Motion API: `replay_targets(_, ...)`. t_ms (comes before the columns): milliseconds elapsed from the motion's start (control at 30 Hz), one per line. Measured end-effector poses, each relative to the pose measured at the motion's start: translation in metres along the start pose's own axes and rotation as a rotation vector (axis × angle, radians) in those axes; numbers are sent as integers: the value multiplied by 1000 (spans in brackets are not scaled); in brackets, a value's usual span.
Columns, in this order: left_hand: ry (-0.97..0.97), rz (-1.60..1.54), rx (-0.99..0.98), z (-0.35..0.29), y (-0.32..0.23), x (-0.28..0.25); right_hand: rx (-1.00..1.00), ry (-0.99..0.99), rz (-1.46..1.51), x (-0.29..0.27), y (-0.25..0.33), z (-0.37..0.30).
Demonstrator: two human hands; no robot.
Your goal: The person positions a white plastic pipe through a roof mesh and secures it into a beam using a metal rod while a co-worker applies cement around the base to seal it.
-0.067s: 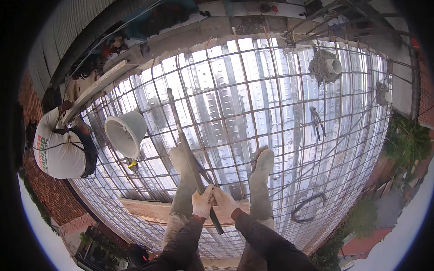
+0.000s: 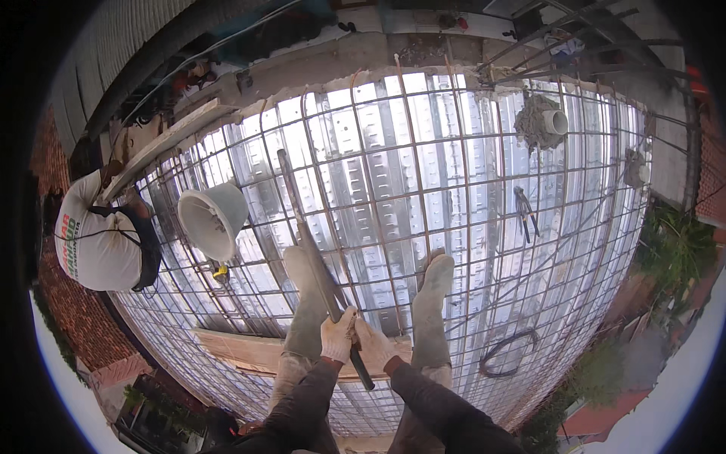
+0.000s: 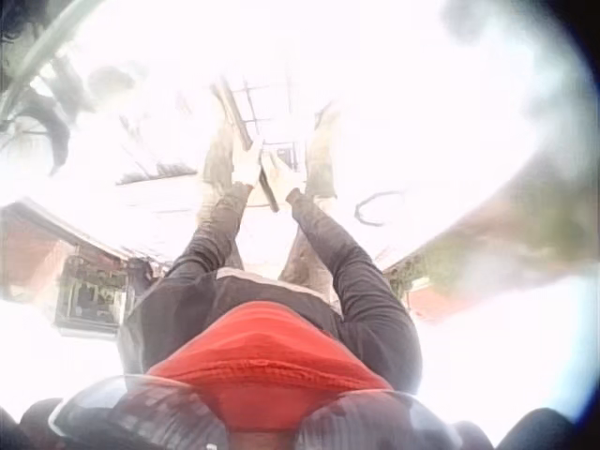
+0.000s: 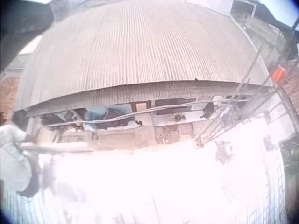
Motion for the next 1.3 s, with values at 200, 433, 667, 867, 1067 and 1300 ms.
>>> replay_targets(200,150,1,24,-73,-6,-21,334,-222,-374,-14,124,-98)
replay_targets(433,626,1378,716,-170,-65,-115,414,-135,-754,-65,181,-197)
replay_targets(667,470,1474,413,-284,-146,-242,698,-441,-846,-153,164,-325)
replay_targets(867,456,1693,536,-365,-140,-211,847,-667,-674,-204,79,-422)
replay_targets(1067,953,1944,678,-393,-72,-87,890,-634,-576,-264,36,-471)
replay_targets(1300,1082,2069,377,-458,-4,67,759,-515,-589,-345,46,-501)
Point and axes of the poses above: each hand's wrist, its own z-axis towards the middle knuckle, its own x-axis out of the palm, y = z × x, the point moved 3 cm from there along z, towards the middle knuckle, and after that the axes turned 8 degrees about x, right-handed, at the moved point
